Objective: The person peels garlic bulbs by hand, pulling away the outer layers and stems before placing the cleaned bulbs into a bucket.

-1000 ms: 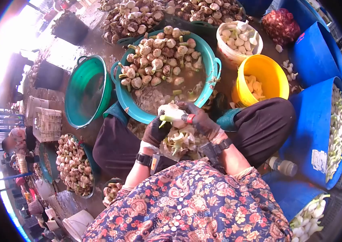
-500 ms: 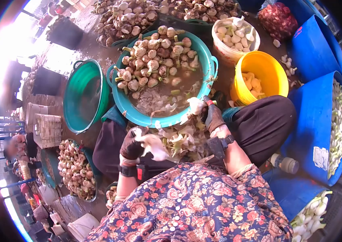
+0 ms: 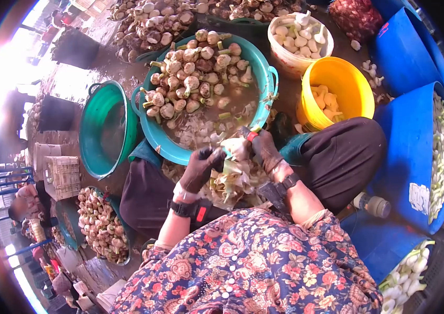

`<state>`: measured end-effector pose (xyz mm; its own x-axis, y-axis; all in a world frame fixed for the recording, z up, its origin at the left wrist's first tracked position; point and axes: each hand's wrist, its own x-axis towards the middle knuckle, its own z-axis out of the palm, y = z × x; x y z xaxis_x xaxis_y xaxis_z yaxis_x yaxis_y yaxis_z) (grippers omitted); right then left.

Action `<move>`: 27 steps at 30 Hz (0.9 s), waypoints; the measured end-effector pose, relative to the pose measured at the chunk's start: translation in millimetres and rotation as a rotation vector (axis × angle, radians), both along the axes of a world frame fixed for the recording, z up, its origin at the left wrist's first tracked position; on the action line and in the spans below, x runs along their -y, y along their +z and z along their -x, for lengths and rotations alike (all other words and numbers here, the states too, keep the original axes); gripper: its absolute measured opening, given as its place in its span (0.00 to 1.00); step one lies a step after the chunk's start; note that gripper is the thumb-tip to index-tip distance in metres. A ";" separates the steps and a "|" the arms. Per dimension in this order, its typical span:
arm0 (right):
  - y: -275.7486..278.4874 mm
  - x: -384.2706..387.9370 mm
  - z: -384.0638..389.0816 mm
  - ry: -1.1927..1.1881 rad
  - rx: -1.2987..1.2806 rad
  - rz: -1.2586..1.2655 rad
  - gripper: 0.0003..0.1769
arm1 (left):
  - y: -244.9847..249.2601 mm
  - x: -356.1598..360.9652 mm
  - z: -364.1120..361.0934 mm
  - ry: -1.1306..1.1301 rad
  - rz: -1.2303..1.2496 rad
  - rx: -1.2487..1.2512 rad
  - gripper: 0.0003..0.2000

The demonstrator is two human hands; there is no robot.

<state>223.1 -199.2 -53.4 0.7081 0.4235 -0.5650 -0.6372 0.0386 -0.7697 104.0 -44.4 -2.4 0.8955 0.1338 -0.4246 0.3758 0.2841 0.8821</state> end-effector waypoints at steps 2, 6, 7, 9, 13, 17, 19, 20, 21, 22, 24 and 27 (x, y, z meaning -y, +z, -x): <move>-6.7 7.6 -9.4 0.068 0.076 0.081 0.13 | 20.5 0.5 12.1 -0.159 0.057 0.046 0.12; 20.8 5.5 -2.0 0.103 0.129 -0.074 0.11 | 19.7 -0.4 15.9 0.003 -0.213 -0.016 0.11; 23.6 2.5 -0.7 0.131 0.161 -0.061 0.11 | 20.6 7.4 9.5 0.170 -0.318 0.098 0.10; 24.0 1.1 -2.3 0.228 0.187 -0.018 0.10 | 15.9 0.5 4.4 0.031 -0.529 0.176 0.12; 26.7 -0.7 -1.9 0.305 0.289 -0.056 0.09 | 10.0 4.4 5.1 -0.063 -0.555 0.240 0.13; 19.5 1.6 0.5 0.352 0.297 -0.072 0.10 | 6.2 10.2 7.8 -0.108 -0.544 0.164 0.07; 18.3 0.9 1.6 0.311 0.295 -0.030 0.10 | 1.8 11.6 11.5 -0.178 -0.566 0.129 0.06; 15.8 0.2 0.7 0.276 0.292 0.024 0.10 | 0.6 13.9 14.9 -0.210 -0.602 0.137 0.06; 14.3 -0.2 -1.0 0.239 0.291 0.077 0.10 | -1.0 15.7 18.8 -0.243 -0.638 0.148 0.06; 17.1 -0.5 -3.9 0.215 0.265 0.073 0.10 | -4.7 18.2 25.3 -0.331 -0.618 0.170 0.06; 24.1 0.7 -6.4 0.166 0.204 0.068 0.10 | 26.5 26.4 27.7 -0.354 -0.741 0.093 0.06; 22.4 1.1 -2.3 0.209 0.243 -0.054 0.10 | 6.0 20.2 22.1 0.117 -0.393 0.169 0.09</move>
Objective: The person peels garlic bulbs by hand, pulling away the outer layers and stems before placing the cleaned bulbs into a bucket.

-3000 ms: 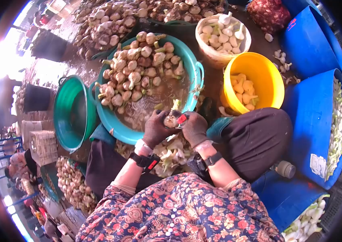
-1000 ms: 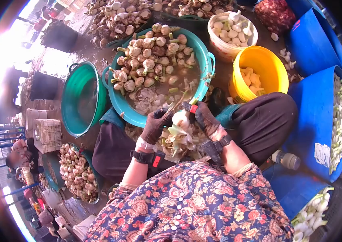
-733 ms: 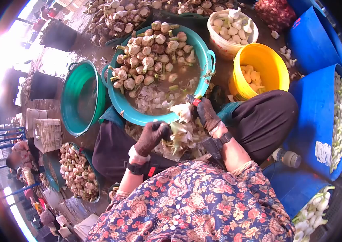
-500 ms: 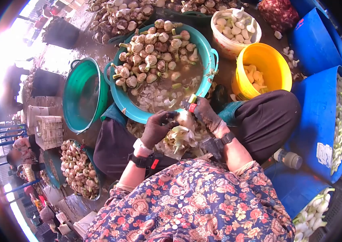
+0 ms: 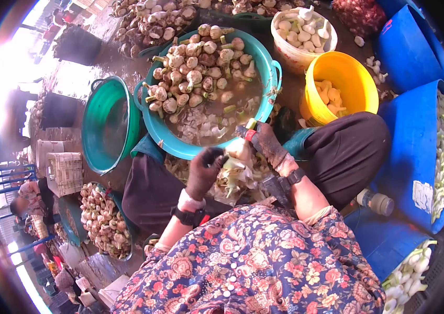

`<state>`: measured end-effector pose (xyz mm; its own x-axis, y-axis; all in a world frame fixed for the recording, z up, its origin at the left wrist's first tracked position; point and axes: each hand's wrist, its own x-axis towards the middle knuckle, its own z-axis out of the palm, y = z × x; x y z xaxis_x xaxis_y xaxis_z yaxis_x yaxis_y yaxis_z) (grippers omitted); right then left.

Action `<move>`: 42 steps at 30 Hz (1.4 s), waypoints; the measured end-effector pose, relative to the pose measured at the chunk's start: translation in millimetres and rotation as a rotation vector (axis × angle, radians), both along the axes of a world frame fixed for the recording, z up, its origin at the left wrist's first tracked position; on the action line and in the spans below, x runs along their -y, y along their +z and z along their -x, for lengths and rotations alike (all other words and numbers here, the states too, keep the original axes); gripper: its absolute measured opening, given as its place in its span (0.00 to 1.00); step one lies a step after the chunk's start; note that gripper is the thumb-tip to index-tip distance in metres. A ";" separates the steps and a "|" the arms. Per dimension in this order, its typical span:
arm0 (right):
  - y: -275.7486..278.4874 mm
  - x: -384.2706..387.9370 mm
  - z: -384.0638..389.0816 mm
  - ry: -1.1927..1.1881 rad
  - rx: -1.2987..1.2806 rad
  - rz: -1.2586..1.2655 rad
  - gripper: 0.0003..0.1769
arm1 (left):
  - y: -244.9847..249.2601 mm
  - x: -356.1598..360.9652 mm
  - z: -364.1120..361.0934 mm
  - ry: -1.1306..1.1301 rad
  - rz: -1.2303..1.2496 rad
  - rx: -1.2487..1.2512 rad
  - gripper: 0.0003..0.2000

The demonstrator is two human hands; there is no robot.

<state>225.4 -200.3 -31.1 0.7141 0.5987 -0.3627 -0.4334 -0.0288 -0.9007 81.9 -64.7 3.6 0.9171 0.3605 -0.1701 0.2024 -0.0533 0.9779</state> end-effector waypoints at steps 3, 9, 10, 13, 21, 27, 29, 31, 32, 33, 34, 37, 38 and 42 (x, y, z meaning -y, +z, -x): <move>5.1 -5.0 4.9 0.034 -0.016 -0.061 0.09 | 0.9 -6.5 -11.6 -0.061 0.033 0.066 0.10; -17.0 -2.5 8.4 0.067 -0.058 -0.021 0.10 | -14.6 -9.0 -15.1 -0.054 0.113 -0.026 0.04; -41.4 -3.1 8.9 0.044 0.016 0.035 0.10 | -13.3 -7.9 -13.2 -0.074 0.166 -0.037 0.03; -48.1 -2.7 -0.2 -0.165 -0.154 0.266 0.13 | 15.4 3.3 1.4 -0.217 0.220 -0.037 0.01; -9.1 -2.5 -0.5 -0.173 -0.350 0.059 0.14 | -8.9 -18.2 4.2 -0.151 0.073 -0.218 0.10; -22.1 -5.0 -1.6 0.004 -0.102 0.087 0.13 | -12.6 -20.9 -27.4 -0.202 0.115 0.015 0.09; -20.6 -2.1 -1.1 0.048 -0.047 0.123 0.14 | -12.1 -17.3 -26.3 -0.229 0.103 -0.019 0.08; -22.0 -2.1 -1.2 0.092 0.012 0.155 0.14 | -13.9 -16.6 -24.0 -0.250 0.041 -0.042 0.08; -24.5 -2.6 -1.7 0.110 0.043 0.169 0.15 | -15.0 -16.3 -22.6 -0.253 0.060 -0.069 0.06; -26.8 -2.5 -1.9 0.127 0.074 0.184 0.15 | -15.1 -15.1 -21.9 -0.248 0.072 -0.070 0.06; -21.1 -2.5 -1.5 0.135 0.057 0.175 0.15 | -15.0 -13.3 -21.2 -0.242 0.084 -0.071 0.05; -13.0 -2.0 1.5 0.092 -0.036 0.176 0.15 | -2.2 -7.7 -18.1 -0.247 -0.020 -0.052 0.04; -21.6 -2.8 3.5 0.031 -0.096 0.196 0.15 | 2.4 -4.6 -16.5 -0.253 -0.078 -0.040 0.04; -53.3 -0.1 -13.1 -0.336 -0.666 0.117 0.17 | 11.3 11.9 12.5 -0.597 -0.112 -0.068 0.05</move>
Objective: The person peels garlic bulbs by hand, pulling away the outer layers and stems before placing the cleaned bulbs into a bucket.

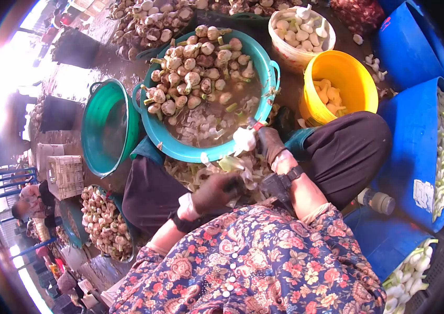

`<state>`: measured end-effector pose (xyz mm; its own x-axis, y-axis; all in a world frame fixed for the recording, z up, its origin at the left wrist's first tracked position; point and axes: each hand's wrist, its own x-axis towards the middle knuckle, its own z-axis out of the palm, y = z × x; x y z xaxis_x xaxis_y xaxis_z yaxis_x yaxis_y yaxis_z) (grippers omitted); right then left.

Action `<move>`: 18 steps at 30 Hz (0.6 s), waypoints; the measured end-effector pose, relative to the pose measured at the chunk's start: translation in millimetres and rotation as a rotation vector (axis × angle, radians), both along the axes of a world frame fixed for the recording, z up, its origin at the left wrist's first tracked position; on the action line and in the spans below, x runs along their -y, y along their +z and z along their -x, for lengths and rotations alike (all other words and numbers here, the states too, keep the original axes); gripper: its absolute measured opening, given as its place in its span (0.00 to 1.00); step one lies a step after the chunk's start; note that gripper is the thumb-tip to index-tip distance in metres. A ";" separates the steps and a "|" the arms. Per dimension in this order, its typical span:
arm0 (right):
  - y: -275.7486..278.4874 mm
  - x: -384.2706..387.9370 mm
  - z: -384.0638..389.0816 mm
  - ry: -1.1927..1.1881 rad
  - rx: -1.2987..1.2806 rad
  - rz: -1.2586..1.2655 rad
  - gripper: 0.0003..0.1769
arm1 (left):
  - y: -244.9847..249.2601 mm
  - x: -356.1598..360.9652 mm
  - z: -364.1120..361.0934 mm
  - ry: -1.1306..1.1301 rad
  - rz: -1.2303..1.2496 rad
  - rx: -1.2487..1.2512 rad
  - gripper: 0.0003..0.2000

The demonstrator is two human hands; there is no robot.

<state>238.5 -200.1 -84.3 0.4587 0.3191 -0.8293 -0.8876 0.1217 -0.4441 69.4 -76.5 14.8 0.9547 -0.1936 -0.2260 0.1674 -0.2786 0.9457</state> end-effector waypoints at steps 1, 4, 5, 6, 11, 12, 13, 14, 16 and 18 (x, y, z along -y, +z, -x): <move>13.6 0.2 -1.1 -0.005 -0.019 -0.056 0.17 | 12.6 0.3 3.5 -0.112 -0.129 -0.012 0.06; 29.8 0.8 2.4 -0.049 -0.055 -0.240 0.20 | -13.2 -11.2 6.3 0.127 0.007 -0.135 0.09; 17.0 -1.8 3.1 0.015 0.010 -0.204 0.20 | -15.4 -14.7 1.2 0.284 0.083 -0.169 0.09; 4.7 -3.2 4.0 0.082 0.073 -0.166 0.20 | -16.3 -19.1 -8.4 0.438 0.036 -0.214 0.10; 24.2 -8.0 9.8 0.442 0.540 0.103 0.19 | -27.6 -30.6 -47.3 0.468 0.154 -0.110 0.09; 24.5 -7.1 9.6 0.427 0.563 0.060 0.20 | -29.8 -31.6 -48.7 0.417 0.222 -0.164 0.09; 16.4 -5.8 8.6 0.452 0.583 0.092 0.21 | -30.2 -31.7 -49.5 0.392 0.178 -0.187 0.09; 4.1 -4.1 8.1 0.480 0.600 0.123 0.22 | -30.4 -30.6 -48.8 0.369 0.133 -0.213 0.09; 7.8 -1.1 11.4 0.513 0.622 0.205 0.25 | -28.0 -24.9 -45.0 0.348 0.138 -0.214 0.07; 12.7 -0.9 7.5 0.368 0.276 0.225 0.26 | -15.5 -18.5 -34.3 0.269 0.213 -0.188 0.07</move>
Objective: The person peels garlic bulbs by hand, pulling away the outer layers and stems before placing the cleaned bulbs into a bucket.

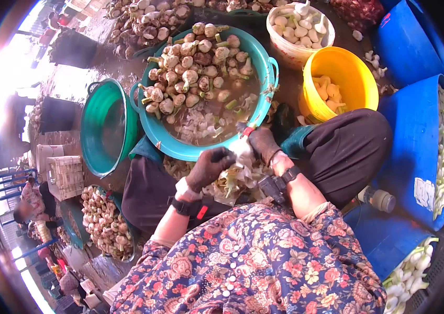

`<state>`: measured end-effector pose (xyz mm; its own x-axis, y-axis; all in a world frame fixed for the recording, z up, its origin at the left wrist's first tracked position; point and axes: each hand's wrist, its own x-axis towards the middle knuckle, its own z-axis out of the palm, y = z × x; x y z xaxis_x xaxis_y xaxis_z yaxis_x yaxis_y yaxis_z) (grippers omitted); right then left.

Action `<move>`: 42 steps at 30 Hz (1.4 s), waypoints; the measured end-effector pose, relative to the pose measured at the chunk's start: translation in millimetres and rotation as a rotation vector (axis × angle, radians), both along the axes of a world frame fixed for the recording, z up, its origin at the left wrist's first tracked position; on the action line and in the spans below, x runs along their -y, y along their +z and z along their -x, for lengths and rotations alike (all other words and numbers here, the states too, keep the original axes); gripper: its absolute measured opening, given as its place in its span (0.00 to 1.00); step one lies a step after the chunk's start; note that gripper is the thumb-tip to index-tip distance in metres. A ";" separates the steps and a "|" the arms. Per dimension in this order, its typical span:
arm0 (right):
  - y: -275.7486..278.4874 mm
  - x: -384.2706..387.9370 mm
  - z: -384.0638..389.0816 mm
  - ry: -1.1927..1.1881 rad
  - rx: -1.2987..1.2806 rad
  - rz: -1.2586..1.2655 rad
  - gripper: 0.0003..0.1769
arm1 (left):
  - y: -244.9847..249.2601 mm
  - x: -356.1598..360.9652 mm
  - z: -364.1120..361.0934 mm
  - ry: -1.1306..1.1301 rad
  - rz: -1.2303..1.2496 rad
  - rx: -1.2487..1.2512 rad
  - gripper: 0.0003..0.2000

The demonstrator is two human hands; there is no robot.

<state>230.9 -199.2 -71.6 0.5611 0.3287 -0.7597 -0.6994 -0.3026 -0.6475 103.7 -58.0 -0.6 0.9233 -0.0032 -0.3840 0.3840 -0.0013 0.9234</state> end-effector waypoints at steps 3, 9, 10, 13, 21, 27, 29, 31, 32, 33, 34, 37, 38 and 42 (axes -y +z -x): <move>4.5 1.2 -2.5 -0.194 -0.234 -0.248 0.22 | 31.1 -4.4 18.3 -0.379 -0.094 -0.007 0.09; -29.9 23.3 -9.7 -0.125 -0.661 -0.747 0.20 | 11.8 -35.8 40.4 -0.604 -0.598 -0.220 0.15; -29.6 23.4 -9.9 -0.126 -0.663 -0.754 0.20 | 11.1 -38.5 34.8 -0.584 -0.629 -0.224 0.16; -25.8 19.7 -7.2 -0.203 -0.611 -0.733 0.22 | -19.6 -52.9 15.3 -0.416 -0.526 -0.093 0.19; 5.7 17.3 -32.6 -0.524 -0.253 -0.527 0.26 | -118.0 -78.1 -106.1 0.318 -0.160 -0.412 0.30; 71.8 38.7 -83.4 -0.670 -0.200 -0.965 0.41 | -257.9 -89.8 -193.3 0.528 -0.243 -0.289 0.31; 29.0 34.7 -72.6 -0.465 -0.163 -0.617 0.40 | -251.6 -81.1 -193.8 0.491 -0.163 -0.193 0.27; 15.1 17.8 -58.6 -0.278 0.147 -0.229 0.36 | -219.2 -66.7 -186.8 0.627 0.145 -0.241 0.25; 6.8 9.7 -52.7 -0.250 0.352 -0.086 0.32 | -196.3 -57.9 -185.0 0.754 0.339 -0.296 0.25; 2.5 9.7 -48.4 -0.141 0.469 0.036 0.31 | -190.9 -56.2 -173.2 0.613 0.362 -0.219 0.25; -0.2 8.9 -47.7 -0.025 0.590 0.152 0.31 | -169.6 -53.1 -159.3 0.479 0.290 -0.242 0.26; 11.4 -0.5 -33.8 0.096 0.743 0.298 0.29 | -98.9 -30.6 -115.8 0.215 -0.113 -0.042 0.30; 13.9 -2.6 -28.1 0.139 0.759 0.337 0.30 | -65.8 -24.1 -105.1 0.147 -0.222 -0.015 0.30; 33.1 -10.6 -15.1 0.338 0.821 0.379 0.29 | -36.4 -11.0 -72.9 0.038 -0.691 0.223 0.28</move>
